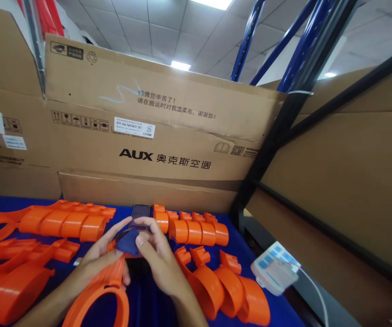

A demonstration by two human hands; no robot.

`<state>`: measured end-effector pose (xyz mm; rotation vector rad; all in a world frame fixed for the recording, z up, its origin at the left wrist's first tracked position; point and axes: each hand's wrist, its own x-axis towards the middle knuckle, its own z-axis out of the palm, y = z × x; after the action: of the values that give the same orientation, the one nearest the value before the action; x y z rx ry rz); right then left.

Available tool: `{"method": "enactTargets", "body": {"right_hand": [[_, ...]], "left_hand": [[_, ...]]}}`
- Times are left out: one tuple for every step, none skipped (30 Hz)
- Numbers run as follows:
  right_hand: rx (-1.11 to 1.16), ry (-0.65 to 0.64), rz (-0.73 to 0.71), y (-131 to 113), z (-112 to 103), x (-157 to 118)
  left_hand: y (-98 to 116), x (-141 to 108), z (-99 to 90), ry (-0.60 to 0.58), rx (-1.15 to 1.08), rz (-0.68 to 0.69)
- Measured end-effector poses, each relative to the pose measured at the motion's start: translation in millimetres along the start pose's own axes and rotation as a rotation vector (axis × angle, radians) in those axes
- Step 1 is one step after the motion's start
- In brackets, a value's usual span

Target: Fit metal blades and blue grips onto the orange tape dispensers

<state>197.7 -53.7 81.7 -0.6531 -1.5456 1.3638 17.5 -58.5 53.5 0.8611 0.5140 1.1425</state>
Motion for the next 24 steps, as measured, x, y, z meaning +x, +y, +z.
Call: {"method": "enactTargets", "body": {"right_hand": [[0.018, -0.016, 0.0, 0, -1, 0], [0.018, -0.011, -0.008, 1, -1, 1], [-0.002, 0.009, -0.018, 1, -2, 2], [-0.038, 0.036, -0.031, 2, -2, 2], [-0.082, 0.063, -0.043, 4, -1, 3], [-0.126, 0.082, -0.056, 5, 0, 4], [-0.165, 0.095, -0.067, 6, 1, 4], [-0.196, 0.104, -0.075, 7, 3, 4], [-0.22, 0.109, -0.078, 8, 4, 4], [-0.24, 0.113, -0.077, 9, 6, 4], [-0.26, 0.113, -0.074, 8, 6, 4], [-0.288, 0.105, -0.07, 8, 6, 4], [-0.323, 0.086, -0.065, 6, 4, 4], [-0.364, 0.063, -0.059, 4, 2, 3], [-0.415, 0.05, -0.056, 2, -2, 3], [-0.482, 0.052, -0.057, -1, -6, 2], [-0.564, 0.073, -0.061, -4, -11, 2], [-0.662, 0.11, -0.067, -7, -16, 1], [-0.783, 0.144, -0.075, -10, -21, 0], [-0.909, 0.152, -0.074, -12, -25, -1], [-1.018, 0.124, -0.064, -15, -29, -2], [-1.1, 0.074, -0.052, -16, -31, -4], [-1.153, 0.011, -0.038, -17, -32, -5], [-1.18, -0.052, -0.026, -18, -31, -6]], "left_hand": [[-1, -3, 0.3, -0.032, -0.008, -0.034], [-1, -5, 0.4, -0.057, -0.017, -0.064], [-1, -7, 0.3, -0.076, -0.032, -0.085], [-1, -9, 0.1, -0.087, -0.054, -0.096], [-1, -10, 0.0, -0.086, -0.066, -0.101], [0, -10, 0.2, -0.071, -0.057, -0.102], [1, -10, 0.5, -0.045, -0.024, -0.099], [2, -9, 1.1, -0.015, 0.025, -0.091], [2, -8, 1.7, 0.014, 0.075, -0.081], [3, -7, 2.2, 0.037, 0.117, -0.073], [3, -5, 2.2, 0.055, 0.145, -0.068], [2, -3, 1.7, 0.067, 0.157, -0.069], [1, -1, 0.4, 0.076, 0.158, -0.078], [1, 0, -1.6, 0.081, 0.148, -0.095], [0, 2, -4.2, 0.077, 0.129, -0.114], [0, 4, -7.0, 0.066, 0.099, -0.134], [0, 5, -9.8, 0.052, 0.06, -0.149], [1, 6, -12.3, 0.042, 0.014, -0.156], [3, 7, -14.1, 0.041, -0.034, -0.154], [5, 8, -15.1, 0.051, -0.081, -0.143], [7, 8, -15.4, 0.068, -0.125, -0.124], [9, 8, -15.1, 0.084, -0.166, -0.102], [11, 8, -14.5, 0.096, -0.203, -0.081], [12, 8, -14.0, 0.1, -0.236, -0.062]]}}
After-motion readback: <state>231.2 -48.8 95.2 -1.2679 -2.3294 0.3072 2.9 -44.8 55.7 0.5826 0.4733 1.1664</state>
